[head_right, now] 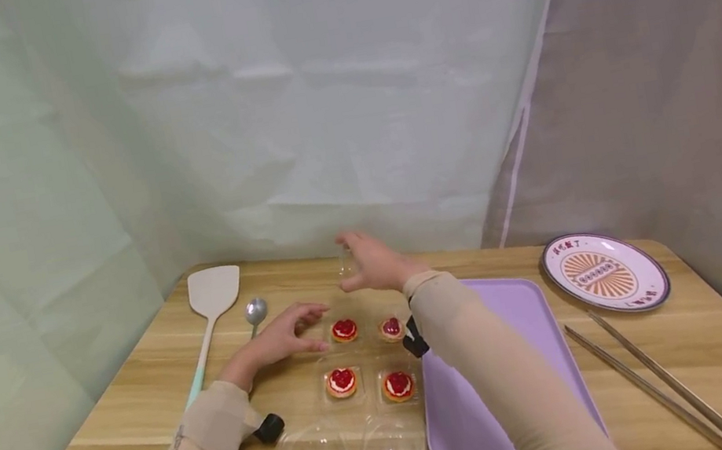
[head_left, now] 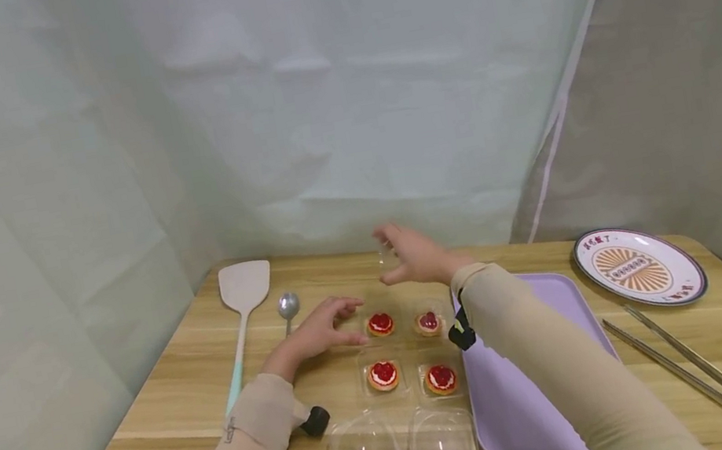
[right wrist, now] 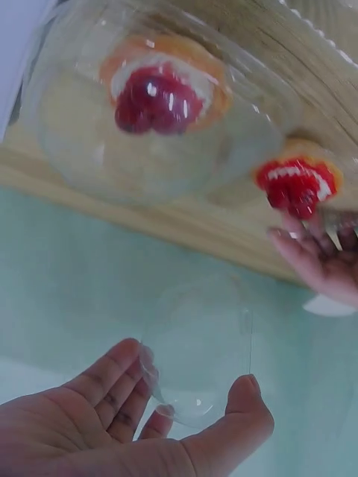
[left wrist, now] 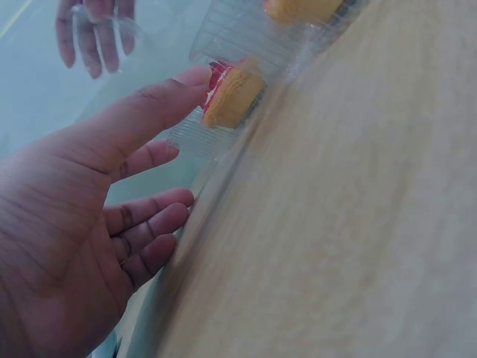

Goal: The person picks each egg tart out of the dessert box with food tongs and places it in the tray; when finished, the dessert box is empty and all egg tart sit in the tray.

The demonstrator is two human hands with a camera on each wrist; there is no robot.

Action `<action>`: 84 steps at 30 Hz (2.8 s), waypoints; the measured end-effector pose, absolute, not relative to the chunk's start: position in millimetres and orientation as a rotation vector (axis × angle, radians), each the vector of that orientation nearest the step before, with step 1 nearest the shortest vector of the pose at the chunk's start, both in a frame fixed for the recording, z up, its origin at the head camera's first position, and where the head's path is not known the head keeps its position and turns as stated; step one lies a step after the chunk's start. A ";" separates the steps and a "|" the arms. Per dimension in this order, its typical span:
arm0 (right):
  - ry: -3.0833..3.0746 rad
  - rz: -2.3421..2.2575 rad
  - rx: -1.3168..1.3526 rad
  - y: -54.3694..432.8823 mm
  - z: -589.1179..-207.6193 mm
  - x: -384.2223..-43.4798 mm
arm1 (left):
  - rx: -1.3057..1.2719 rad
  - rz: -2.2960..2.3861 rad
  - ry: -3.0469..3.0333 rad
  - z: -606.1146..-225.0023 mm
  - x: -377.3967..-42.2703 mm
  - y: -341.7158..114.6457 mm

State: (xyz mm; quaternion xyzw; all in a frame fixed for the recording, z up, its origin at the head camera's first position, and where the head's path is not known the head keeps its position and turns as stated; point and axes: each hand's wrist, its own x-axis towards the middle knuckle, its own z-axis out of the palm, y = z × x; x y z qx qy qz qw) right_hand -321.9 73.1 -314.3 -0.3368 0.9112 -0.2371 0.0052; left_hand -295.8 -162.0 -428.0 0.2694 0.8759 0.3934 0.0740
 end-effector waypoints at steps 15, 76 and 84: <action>2.890 -0.751 -0.823 67.4 -348.8 -334.6 | 0.769 1.145 2.649 -423.8 -290.7 -156.0; 2.778 -0.435 -0.748 83.0 -361.7 -341.8 | 0.756 1.175 2.628 -421.7 -284.4 -151.6; 2.786 -0.433 -0.749 85.7 -367.7 -345.3 | 0.768 1.189 2.610 -423.7 -285.9 -150.3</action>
